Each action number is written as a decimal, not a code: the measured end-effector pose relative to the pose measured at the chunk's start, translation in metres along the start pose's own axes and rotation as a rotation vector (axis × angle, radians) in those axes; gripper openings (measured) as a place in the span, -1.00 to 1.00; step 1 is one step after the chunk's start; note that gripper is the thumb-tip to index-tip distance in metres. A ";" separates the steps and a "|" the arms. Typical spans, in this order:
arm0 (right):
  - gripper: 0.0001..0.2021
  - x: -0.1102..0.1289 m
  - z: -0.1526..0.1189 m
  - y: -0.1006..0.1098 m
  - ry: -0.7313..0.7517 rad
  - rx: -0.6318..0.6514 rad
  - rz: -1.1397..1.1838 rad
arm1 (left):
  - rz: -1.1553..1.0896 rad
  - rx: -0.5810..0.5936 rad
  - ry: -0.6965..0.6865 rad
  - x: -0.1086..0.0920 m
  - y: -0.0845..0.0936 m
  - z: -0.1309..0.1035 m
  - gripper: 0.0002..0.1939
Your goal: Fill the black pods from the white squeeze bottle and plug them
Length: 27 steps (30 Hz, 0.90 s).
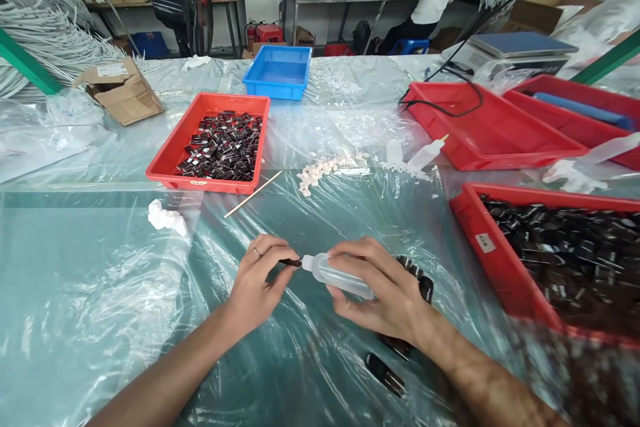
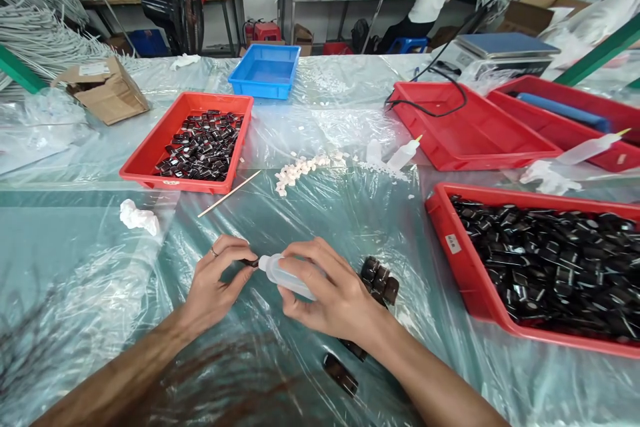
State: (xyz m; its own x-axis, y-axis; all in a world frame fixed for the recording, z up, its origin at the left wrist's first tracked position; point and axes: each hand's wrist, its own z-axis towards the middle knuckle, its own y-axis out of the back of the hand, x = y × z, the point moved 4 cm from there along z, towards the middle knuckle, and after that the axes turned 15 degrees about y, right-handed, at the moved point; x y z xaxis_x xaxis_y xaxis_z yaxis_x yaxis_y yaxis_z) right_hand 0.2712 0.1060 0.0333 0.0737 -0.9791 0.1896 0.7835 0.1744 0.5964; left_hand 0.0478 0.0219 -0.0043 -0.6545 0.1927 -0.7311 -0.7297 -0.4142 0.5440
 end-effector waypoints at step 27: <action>-0.56 -0.065 -0.041 -0.032 -0.702 -0.313 0.697 | -0.034 -0.113 0.116 0.011 0.000 -0.004 -0.81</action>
State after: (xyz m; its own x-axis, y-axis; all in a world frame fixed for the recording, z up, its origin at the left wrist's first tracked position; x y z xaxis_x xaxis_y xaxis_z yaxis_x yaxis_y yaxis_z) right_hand 0.2664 0.1593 -0.0303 0.2745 -0.3730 0.8863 0.8375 0.5456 -0.0298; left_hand 0.0416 0.0206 -0.0137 -0.5976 0.1070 -0.7946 -0.7199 -0.5081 0.4729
